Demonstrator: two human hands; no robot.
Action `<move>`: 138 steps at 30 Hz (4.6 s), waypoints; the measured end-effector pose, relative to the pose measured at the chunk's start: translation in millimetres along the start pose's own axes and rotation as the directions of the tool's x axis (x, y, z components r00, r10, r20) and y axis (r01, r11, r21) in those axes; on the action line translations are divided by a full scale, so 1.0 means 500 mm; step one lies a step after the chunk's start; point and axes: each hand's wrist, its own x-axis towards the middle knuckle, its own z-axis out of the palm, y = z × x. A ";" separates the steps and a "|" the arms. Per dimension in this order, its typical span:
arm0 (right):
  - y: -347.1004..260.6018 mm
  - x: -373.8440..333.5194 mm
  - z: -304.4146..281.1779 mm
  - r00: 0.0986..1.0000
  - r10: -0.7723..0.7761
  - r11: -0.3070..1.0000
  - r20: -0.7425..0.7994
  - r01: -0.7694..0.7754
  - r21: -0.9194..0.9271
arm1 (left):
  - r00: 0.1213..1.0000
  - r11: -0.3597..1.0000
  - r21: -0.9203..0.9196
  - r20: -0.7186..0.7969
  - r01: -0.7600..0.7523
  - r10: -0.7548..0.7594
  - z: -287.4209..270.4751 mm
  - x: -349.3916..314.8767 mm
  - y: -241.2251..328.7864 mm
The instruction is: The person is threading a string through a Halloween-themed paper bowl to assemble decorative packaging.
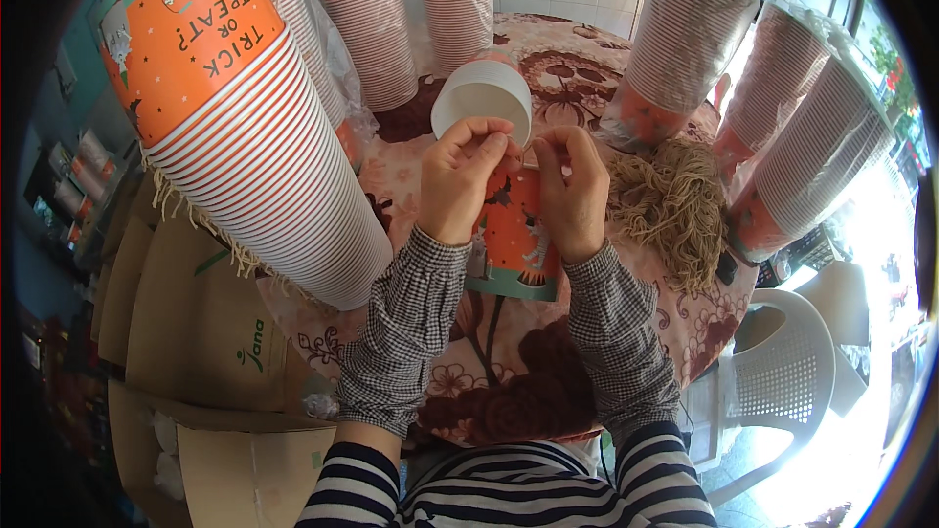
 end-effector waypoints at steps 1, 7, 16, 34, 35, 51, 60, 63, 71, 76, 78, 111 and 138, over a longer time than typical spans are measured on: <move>0.003 0.001 0.000 1.000 -0.021 1.000 -0.007 0.021 -0.004 | 0.999 0.997 -0.070 -0.024 0.035 -0.037 -0.002 0.002 0.001; 0.025 0.000 0.002 0.986 -0.136 0.975 0.100 0.151 -0.161 | 0.995 0.996 -0.003 -0.030 0.094 -0.094 -0.018 0.012 -0.022; 0.018 0.005 0.000 0.944 -0.232 0.955 0.236 0.267 -0.128 | 0.998 0.957 0.286 0.014 0.049 -0.055 -0.032 0.020 -0.036; 0.026 0.015 -0.016 0.856 0.296 0.758 0.424 -0.480 0.442 | 0.983 0.936 0.352 0.165 0.015 -0.078 -0.027 0.013 -0.022; 0.024 0.016 -0.018 0.825 0.327 0.718 0.461 -0.534 0.445 | 0.983 0.936 0.352 0.165 0.016 -0.078 -0.028 0.013 -0.021; 0.039 0.023 -0.035 0.763 0.253 0.711 0.595 -0.564 0.420 | 0.987 0.928 0.373 0.151 -0.013 -0.047 -0.031 0.011 -0.011; 0.044 0.028 -0.043 0.748 0.237 0.713 0.620 -0.567 0.413 | 0.988 0.906 0.415 0.154 -0.080 0.016 -0.028 0.011 -0.017; 0.049 0.026 -0.040 0.759 0.207 0.720 0.617 -0.545 0.430 | 0.986 0.876 0.468 0.161 -0.119 0.047 -0.025 0.008 -0.019; 0.040 0.022 -0.034 0.808 0.258 0.755 0.530 -0.511 0.412 | 0.959 0.690 0.668 0.169 -0.280 0.225 -0.009 0.000 -0.017; 0.040 0.015 -0.029 0.853 0.272 0.838 0.445 -0.438 0.327 | 0.949 0.656 0.692 0.148 -0.300 0.278 -0.005 -0.002 -0.021; 0.040 0.014 -0.027 0.869 0.269 0.862 0.416 -0.410 0.299 | 0.953 0.665 0.689 0.138 -0.287 0.269 -0.005 -0.002 -0.020; 0.031 0.017 -0.032 0.900 0.237 0.886 0.366 -0.355 0.298 | 0.942 0.607 0.721 0.234 -0.334 0.240 -0.007 -0.001 -0.013; 0.018 0.009 -0.025 0.903 0.202 0.885 0.380 -0.334 0.323 | 0.991 0.894 0.445 0.136 -0.046 -0.017 -0.036 0.008 -0.017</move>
